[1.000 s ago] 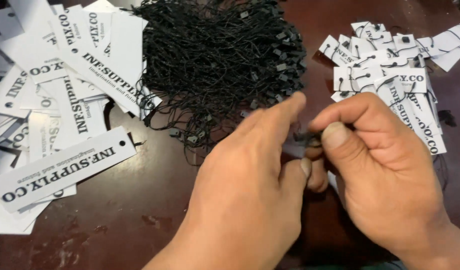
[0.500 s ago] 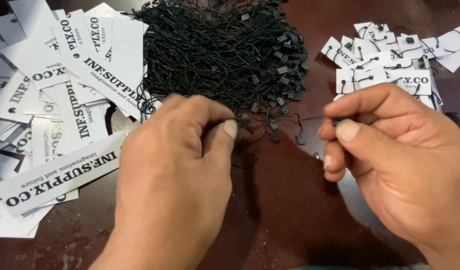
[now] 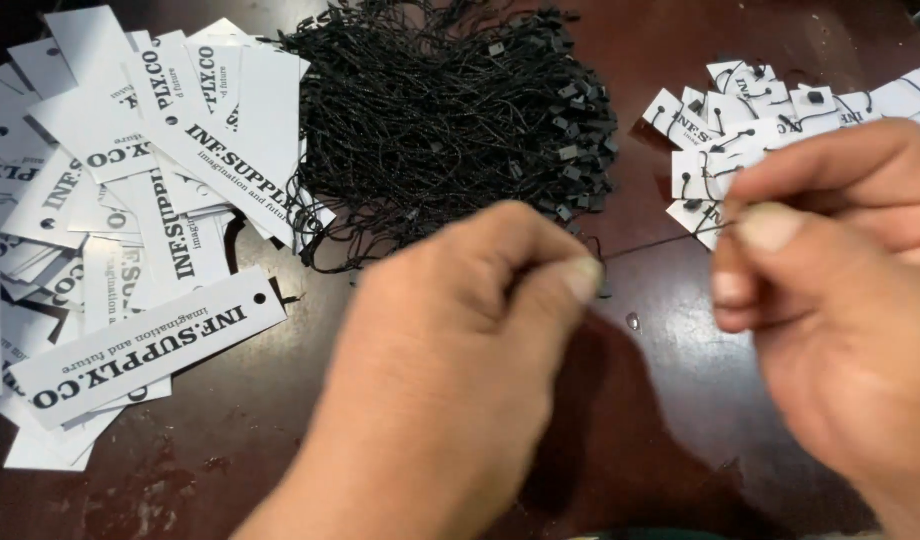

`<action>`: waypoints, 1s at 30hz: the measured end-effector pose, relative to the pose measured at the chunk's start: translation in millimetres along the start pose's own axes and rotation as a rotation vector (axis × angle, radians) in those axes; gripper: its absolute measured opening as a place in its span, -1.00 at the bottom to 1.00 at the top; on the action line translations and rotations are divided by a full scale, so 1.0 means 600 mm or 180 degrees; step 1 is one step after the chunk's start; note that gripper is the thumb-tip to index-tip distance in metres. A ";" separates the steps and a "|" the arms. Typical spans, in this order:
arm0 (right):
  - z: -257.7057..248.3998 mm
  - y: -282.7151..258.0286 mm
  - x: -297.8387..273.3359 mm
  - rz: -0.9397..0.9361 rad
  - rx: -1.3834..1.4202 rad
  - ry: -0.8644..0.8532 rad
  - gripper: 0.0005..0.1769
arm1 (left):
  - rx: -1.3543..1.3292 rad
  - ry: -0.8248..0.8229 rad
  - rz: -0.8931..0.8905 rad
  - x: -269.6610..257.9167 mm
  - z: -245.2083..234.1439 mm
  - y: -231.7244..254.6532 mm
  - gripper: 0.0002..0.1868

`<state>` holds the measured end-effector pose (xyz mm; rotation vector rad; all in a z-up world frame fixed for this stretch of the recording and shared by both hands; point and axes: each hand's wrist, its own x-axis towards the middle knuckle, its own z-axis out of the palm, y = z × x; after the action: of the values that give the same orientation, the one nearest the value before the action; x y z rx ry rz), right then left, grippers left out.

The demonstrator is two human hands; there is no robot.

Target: The person repeatedly picks a white rectangular tag and a black cord with a small plastic connector, threads the cord through the tag's hole, and places the finished unit aside. The process is repeated continuously throughout the clip.

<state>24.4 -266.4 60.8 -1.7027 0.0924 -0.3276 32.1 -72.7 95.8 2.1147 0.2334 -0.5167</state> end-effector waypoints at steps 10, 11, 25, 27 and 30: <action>-0.046 0.044 -0.028 0.0332 -0.0016 -0.0028 -0.84 | 0.0783 0.1246 -0.0499 -0.005 -0.055 -0.033 -0.68; -0.046 0.046 -0.030 0.0340 -0.0006 0.0018 -0.85 | 0.0674 0.1370 -0.0509 -0.006 -0.056 -0.039 -0.72; 0.038 -0.034 -0.053 -0.0106 -0.0384 -0.0891 -0.33 | 0.0715 0.0429 -0.0198 -0.031 -0.017 -0.028 -0.81; 0.041 -0.029 -0.050 0.1040 0.0925 -0.1221 -0.17 | 0.0808 0.0060 0.0063 -0.033 -0.003 -0.022 -0.76; 0.042 -0.008 -0.057 0.1145 0.0922 -0.0970 -0.63 | 0.0921 -0.0323 0.0340 -0.034 0.007 -0.013 -0.70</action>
<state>-1.9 -233.1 56.7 -1.3973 0.1177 0.1806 9.9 -70.8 97.1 2.3574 -0.0142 -0.6224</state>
